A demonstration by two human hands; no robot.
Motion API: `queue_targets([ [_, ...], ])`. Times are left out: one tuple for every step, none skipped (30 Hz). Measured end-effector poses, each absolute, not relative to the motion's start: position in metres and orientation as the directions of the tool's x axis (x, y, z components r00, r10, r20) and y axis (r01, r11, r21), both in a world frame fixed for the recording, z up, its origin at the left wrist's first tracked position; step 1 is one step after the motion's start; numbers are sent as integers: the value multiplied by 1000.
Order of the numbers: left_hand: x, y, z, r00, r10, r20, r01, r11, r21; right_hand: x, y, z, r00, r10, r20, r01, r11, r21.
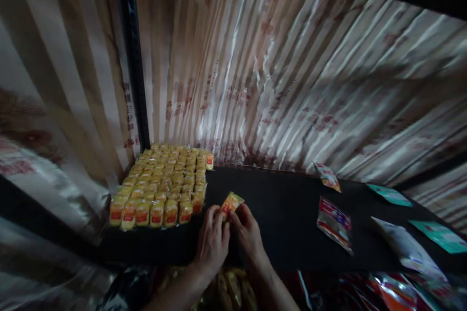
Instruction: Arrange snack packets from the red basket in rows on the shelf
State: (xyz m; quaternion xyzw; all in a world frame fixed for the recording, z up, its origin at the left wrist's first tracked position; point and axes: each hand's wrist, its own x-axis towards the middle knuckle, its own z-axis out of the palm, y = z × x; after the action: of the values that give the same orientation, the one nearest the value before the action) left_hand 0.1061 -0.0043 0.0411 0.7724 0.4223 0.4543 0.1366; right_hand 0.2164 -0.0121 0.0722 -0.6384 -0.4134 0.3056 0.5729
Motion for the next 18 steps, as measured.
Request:
queue_targets([
  [110,-2,40,246,778,578,539,-605,586,222,-3,69,477,874,90,195,-5,-981],
  [114,1,38,260,781,568,549,-603,578,228,6,66,486,869,94,208,-11,-978],
  [119,3,35,275,786,554,559,-599,573,234,16,63,499,861,96,218,-18,-976],
  [123,6,32,288,792,538,567,-594,571,240,27,60,509,855,100,231,-24,-973],
  [127,8,29,301,797,524,572,-590,570,245,38,58,513,851,109,246,-24,-969],
  [130,11,26,313,801,511,573,-588,571,250,50,55,511,851,120,262,-22,-965],
  [132,14,23,326,804,498,571,-587,574,254,62,53,504,854,131,278,-16,-960],
  [133,18,20,340,805,485,566,-588,578,257,73,50,494,858,142,291,-9,-957],
  [133,22,17,352,806,476,559,-589,584,259,85,47,484,863,146,299,-6,-954],
  [132,26,15,360,806,471,551,-590,590,260,96,44,476,867,148,303,-4,-953],
  [131,31,12,360,807,468,546,-589,596,261,108,41,465,872,150,305,1,-952],
  [129,35,10,356,809,467,543,-586,601,260,118,38,451,879,153,310,7,-951],
  [126,38,8,351,810,470,541,-585,604,259,129,35,433,887,161,321,16,-947],
  [124,41,7,346,810,473,540,-584,606,258,138,33,415,893,173,339,24,-941],
  [122,43,6,344,811,473,540,-583,607,256,146,31,403,896,186,360,32,-932],
  [121,44,5,348,811,470,540,-584,606,254,154,29,396,896,201,385,37,-922],
  [120,45,4,356,811,464,542,-584,605,253,161,28,393,893,219,415,40,-909],
  [120,45,4,365,813,454,546,-582,603,251,166,27,394,887,242,453,42,-891],
])
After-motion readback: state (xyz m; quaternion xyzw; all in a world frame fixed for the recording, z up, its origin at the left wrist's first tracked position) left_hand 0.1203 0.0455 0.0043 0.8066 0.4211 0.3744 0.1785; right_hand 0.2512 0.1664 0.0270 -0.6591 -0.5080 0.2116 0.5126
